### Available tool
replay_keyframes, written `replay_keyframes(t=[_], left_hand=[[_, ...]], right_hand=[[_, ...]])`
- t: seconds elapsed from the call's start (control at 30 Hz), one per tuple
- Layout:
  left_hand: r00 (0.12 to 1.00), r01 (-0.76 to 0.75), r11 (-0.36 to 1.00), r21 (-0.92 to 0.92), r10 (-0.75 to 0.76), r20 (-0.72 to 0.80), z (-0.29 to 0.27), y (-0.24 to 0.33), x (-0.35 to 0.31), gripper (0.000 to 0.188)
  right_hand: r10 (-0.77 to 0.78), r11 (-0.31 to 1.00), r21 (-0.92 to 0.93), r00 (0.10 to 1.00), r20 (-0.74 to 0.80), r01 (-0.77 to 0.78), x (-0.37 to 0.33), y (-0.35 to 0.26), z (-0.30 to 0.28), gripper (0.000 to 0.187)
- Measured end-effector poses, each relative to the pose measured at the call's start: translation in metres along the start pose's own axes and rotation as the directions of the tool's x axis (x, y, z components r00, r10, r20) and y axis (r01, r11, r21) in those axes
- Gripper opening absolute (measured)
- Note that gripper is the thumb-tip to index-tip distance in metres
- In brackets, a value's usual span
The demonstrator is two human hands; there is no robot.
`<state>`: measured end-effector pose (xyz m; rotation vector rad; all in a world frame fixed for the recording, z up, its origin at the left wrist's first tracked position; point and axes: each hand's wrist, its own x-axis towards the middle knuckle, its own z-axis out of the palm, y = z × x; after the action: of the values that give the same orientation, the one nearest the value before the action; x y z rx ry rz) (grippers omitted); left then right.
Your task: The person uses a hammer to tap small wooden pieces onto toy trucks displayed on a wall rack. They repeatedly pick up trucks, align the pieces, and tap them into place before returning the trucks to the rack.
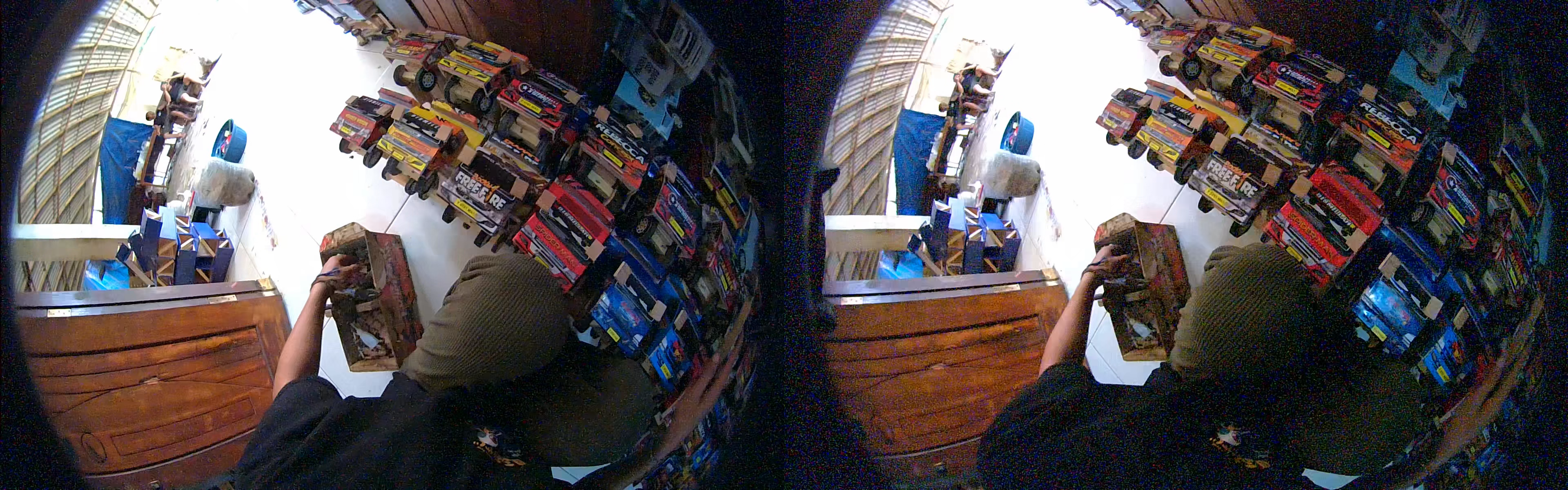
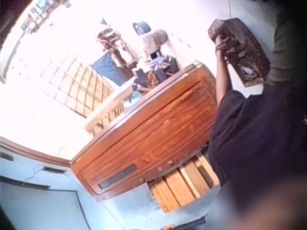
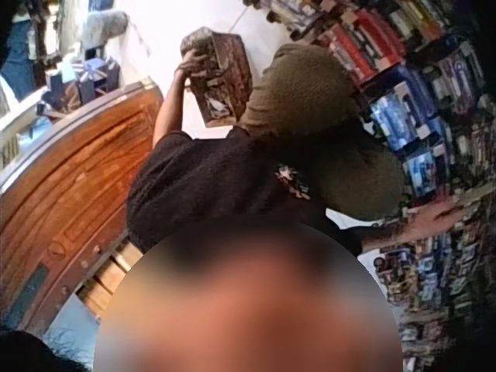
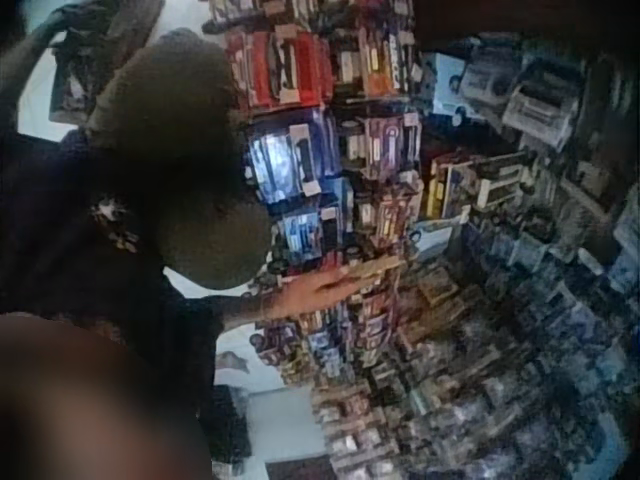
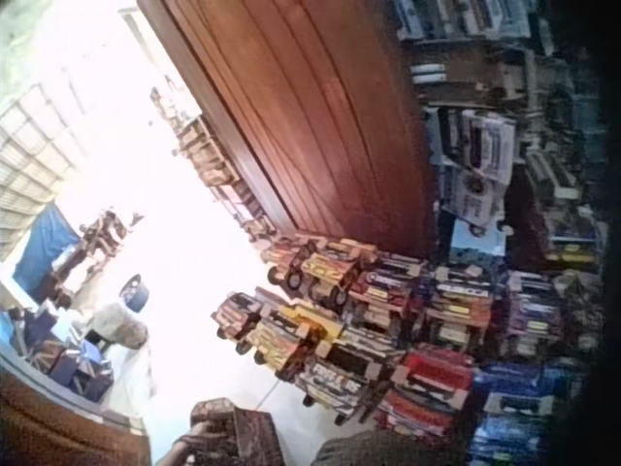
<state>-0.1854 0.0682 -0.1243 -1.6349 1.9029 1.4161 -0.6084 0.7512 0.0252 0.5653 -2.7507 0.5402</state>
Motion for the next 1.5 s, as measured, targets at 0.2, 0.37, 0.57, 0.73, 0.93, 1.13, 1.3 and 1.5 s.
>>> replay_keyframes(t=[0.2, 0.37, 0.57, 0.73, 0.93, 1.13, 1.3, 1.5], left_hand=[[0.987, 0.003, 0.891, -0.454, 0.070, 0.143, -0.015, 0.087, -0.085, 0.026], [0.936, -0.166, 0.849, -0.501, 0.296, 0.190, -0.008, 0.184, -0.119, 0.032], [0.749, -0.403, 0.866, -0.295, 0.497, 0.437, 0.043, 0.309, -0.137, 0.046], [0.605, -0.651, 0.757, -0.056, 0.561, 0.564, 0.094, 0.387, -0.148, 0.036], [0.299, -0.785, 0.609, -0.114, 0.534, 0.791, 0.189, 0.453, -0.172, 0.035], [0.009, -0.779, 0.575, -0.250, 0.408, 0.913, 0.294, 0.483, -0.201, 0.034], [-0.195, -0.835, 0.477, -0.274, 0.210, 0.958, 0.411, 0.498, -0.220, 0.034], [-0.248, -0.900, 0.353, -0.255, 0.065, 0.967, 0.503, 0.496, -0.224, 0.031]], right_hand=[[0.389, 0.857, 0.360, 0.921, 0.017, -0.368, -0.006, -0.015, 0.005, 0.052], [0.394, 0.817, 0.419, 0.914, 0.095, -0.396, 0.003, -0.031, 0.006, 0.050], [0.465, 0.785, 0.427, 0.882, 0.072, -0.449, 0.005, -0.066, 0.001, 0.049], [0.402, 0.851, 0.360, 0.916, 0.019, -0.381, 0.008, -0.099, -0.019, 0.050], [0.377, 0.898, 0.286, 0.919, -0.112, -0.333, -0.008, -0.093, -0.041, 0.052], [0.657, 0.706, 0.444, 0.745, -0.117, -0.552, -0.046, -0.087, -0.037, 0.050], [0.808, 0.473, 0.575, 0.590, 0.019, -0.667, -0.070, -0.095, -0.034, 0.049], [0.840, 0.414, 0.588, 0.541, 0.047, -0.695, -0.085, -0.099, -0.035, 0.047]])
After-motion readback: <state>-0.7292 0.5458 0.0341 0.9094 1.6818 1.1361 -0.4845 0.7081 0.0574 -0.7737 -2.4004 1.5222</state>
